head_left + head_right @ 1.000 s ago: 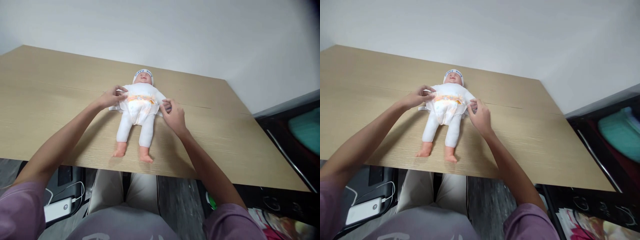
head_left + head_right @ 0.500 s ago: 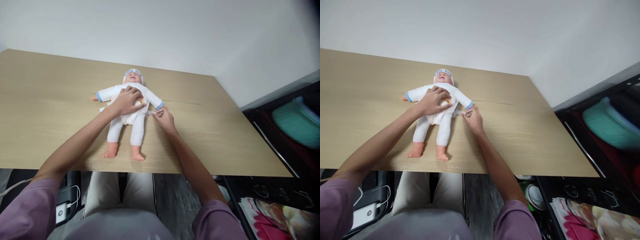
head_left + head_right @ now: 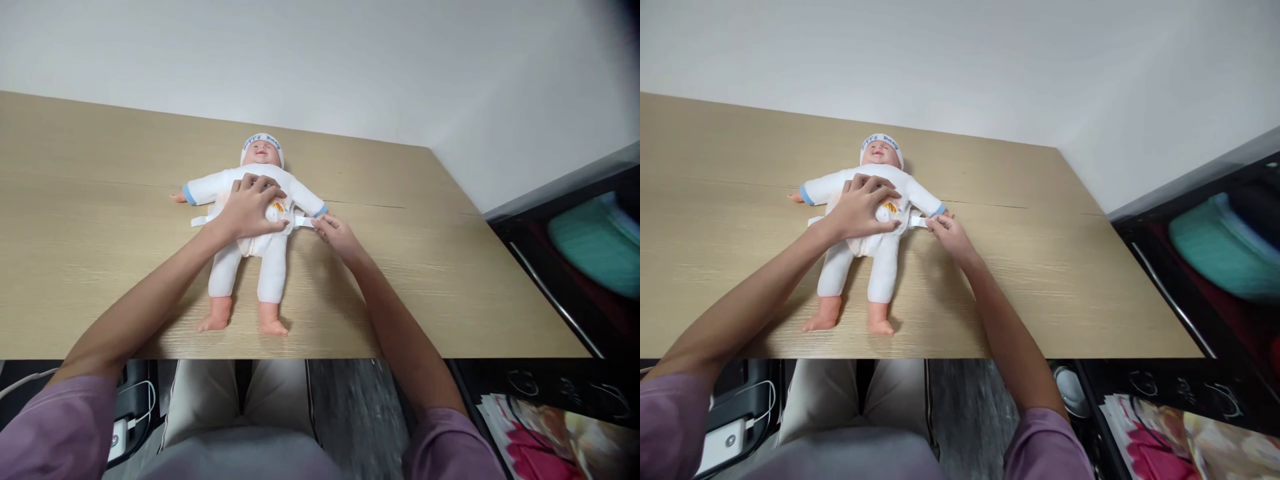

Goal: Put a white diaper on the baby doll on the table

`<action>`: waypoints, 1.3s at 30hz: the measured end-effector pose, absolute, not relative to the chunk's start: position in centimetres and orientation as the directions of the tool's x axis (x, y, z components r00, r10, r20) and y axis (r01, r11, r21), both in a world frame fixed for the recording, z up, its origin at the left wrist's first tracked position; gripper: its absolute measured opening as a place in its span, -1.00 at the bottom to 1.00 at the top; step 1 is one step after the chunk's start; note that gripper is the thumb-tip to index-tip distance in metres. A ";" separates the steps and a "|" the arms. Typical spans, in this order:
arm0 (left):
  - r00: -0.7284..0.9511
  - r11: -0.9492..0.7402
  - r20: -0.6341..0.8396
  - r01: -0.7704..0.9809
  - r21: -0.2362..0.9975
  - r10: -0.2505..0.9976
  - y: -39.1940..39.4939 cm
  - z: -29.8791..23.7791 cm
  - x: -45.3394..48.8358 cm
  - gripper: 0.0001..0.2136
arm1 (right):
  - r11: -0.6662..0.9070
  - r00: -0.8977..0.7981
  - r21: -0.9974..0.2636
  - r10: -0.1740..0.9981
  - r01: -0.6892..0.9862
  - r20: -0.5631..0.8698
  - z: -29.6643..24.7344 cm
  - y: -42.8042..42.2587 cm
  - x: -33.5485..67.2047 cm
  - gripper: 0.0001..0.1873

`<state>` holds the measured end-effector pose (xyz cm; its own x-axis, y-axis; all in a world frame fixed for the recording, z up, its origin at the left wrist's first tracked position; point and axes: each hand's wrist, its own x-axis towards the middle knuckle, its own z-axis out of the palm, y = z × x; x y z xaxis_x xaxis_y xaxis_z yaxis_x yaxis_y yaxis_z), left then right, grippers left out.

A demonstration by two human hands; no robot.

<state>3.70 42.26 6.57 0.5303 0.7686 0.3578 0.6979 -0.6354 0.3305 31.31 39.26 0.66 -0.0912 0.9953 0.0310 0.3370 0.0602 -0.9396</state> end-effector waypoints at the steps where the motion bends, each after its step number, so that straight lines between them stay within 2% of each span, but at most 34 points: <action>1: 0.529 -0.633 0.354 0.700 0.332 0.771 42.3 6.6 3.7 -0.39 | 0.067 -0.106 -0.950 0.994 0.305 0.036 1.2 39.6 31.2 -0.36; 4: 0.526 -0.629 0.353 0.703 0.331 0.773 42.3 6.5 3.8 -0.38 | 0.119 -0.156 -0.954 0.985 0.274 0.078 2.7 41.0 29.6 -0.37; 7: 0.524 -0.635 0.368 0.699 0.329 0.768 42.2 6.4 3.8 -0.40 | 0.169 -0.197 -0.935 0.974 0.313 0.110 3.3 42.4 26.5 -0.38; 11: 0.512 -0.633 0.385 0.698 0.336 0.768 42.3 6.2 3.8 -0.43 | 0.209 -0.145 -0.903 0.975 0.375 0.166 3.0 42.5 23.3 -0.48; 15: 0.509 -0.629 0.376 0.683 0.371 0.774 42.5 5.9 3.8 -0.41 | 0.393 -0.087 -0.769 0.909 0.504 0.408 3.0 39.6 22.8 -0.61; 17: 0.507 -0.624 0.365 0.670 0.403 0.781 42.6 5.9 3.7 -0.37 | 0.511 -0.149 -0.640 0.834 0.575 0.532 2.8 38.0 23.2 -0.58; 19: 0.510 -0.612 0.339 0.654 0.445 0.791 42.9 6.1 3.4 -0.28 | 0.596 -0.238 -0.535 0.770 0.600 0.592 2.3 36.9 23.6 -0.50; 22: 0.531 -0.620 0.340 0.544 0.565 0.776 43.2 6.7 1.9 -0.16 | 0.661 -0.309 -0.474 0.719 0.582 0.623 1.6 36.3 24.1 -0.45; 24: 0.506 -0.629 0.408 0.414 0.658 0.760 43.1 6.8 0.4 -0.22 | 0.667 -0.311 -0.466 0.712 0.582 0.630 1.6 36.4 24.2 -0.45; 26: 0.414 -0.635 0.495 0.344 0.692 0.764 42.8 6.3 -1.6 -0.36 | 0.656 -0.282 -0.471 0.714 0.590 0.641 2.3 36.6 24.0 -0.46; 29: 0.285 -0.634 0.571 0.446 0.632 0.770 42.2 4.6 -4.4 -0.56 | 0.645 -0.239 -0.473 0.709 0.599 0.664 4.0 37.2 22.8 -0.54; 31: 0.258 -0.594 0.558 0.555 0.582 0.789 41.8 3.1 -5.8 -0.64 | 0.649 -0.241 -0.462 0.702 0.604 0.670 5.1 37.9 21.4 -0.60; 35: 0.212 -0.466 0.486 0.735 0.493 0.848 41.2 0.7 -7.1 -0.68 | 0.655 -0.340 -0.429 0.720 0.622 0.605 6.4 39.5 18.3 -0.66; 39: 0.135 -0.311 0.434 0.878 0.363 0.890 40.4 -0.1 -7.6 -0.70 | 0.611 -0.383 -0.426 0.772 0.667 0.507 6.2 41.0 16.2 -0.60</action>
<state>-7.61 40.38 -0.06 0.1354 0.8904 0.4345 0.8784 -0.3108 0.3632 16.23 40.98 6.17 -0.3835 0.7722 0.5065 0.6673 0.6109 -0.4261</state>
